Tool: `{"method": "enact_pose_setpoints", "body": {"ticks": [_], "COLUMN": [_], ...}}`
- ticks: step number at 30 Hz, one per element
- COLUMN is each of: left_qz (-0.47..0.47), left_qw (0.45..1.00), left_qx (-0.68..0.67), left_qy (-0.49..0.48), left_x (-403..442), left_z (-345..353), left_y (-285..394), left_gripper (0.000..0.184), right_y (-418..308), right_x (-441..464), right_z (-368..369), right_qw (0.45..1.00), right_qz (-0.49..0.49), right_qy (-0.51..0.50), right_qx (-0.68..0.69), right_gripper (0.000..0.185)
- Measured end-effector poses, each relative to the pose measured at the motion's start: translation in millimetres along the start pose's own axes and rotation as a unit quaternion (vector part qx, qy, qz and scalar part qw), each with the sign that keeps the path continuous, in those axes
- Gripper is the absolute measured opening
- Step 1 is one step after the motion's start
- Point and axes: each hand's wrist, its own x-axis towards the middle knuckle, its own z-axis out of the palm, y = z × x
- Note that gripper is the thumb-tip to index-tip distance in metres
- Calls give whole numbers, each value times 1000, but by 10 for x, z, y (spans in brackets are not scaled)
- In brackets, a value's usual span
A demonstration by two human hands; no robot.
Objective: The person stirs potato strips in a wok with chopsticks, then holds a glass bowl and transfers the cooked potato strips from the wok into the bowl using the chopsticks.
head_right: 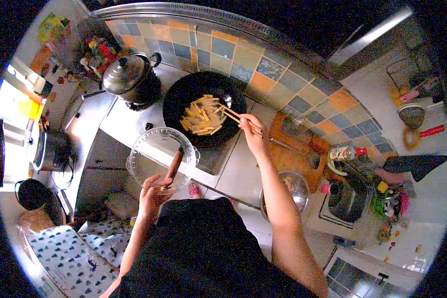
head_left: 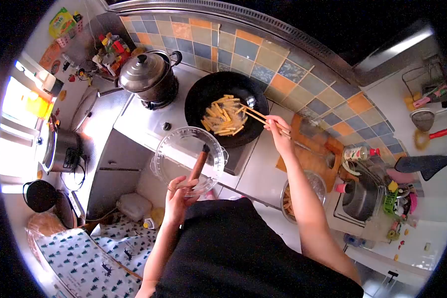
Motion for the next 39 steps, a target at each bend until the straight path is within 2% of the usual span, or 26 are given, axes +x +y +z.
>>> {"method": "enact_pose_setpoints", "body": {"ticks": [4, 9, 12, 16, 24, 27, 34, 39], "left_qz": [-15, -28, -31, -34, -46, -45, -51, -51], "left_qw": [1000, 999, 999, 999, 998, 998, 998, 998], "left_qx": [-21, -27, -31, -32, -37, -47, -22, -25], "left_qy": [-15, -5, -20, -9, -28, -25, 2, -11], "left_x": [59, 111, 163, 244, 284, 285, 274, 281], "left_z": [-297, -311, -295, -294, -143, -124, -1, -22], "left_y": [105, 204, 205, 95, 67, 25, 46, 6], "left_gripper": [35, 34, 34, 35, 35, 35, 35, 37], "right_y": [67, 97, 98, -65, 19, 54, 163, 123], "right_x": [172, 295, 327, 336, 500, 531, 722, 766], "right_z": [160, 249, 255, 256, 359, 295, 370, 355], "right_qw": [996, 986, 986, 996, 999, 998, 998, 989], "right_qz": [5, 10, 4, -26, 0, 41, 19, -24], "right_qy": [-26, -27, -15, 0, -38, -55, -63, -75], "right_qx": [-86, -167, -165, -87, -18, -1, -23, -126], "right_gripper": [17, 15, 16, 21, 20, 21, 20, 18]}}
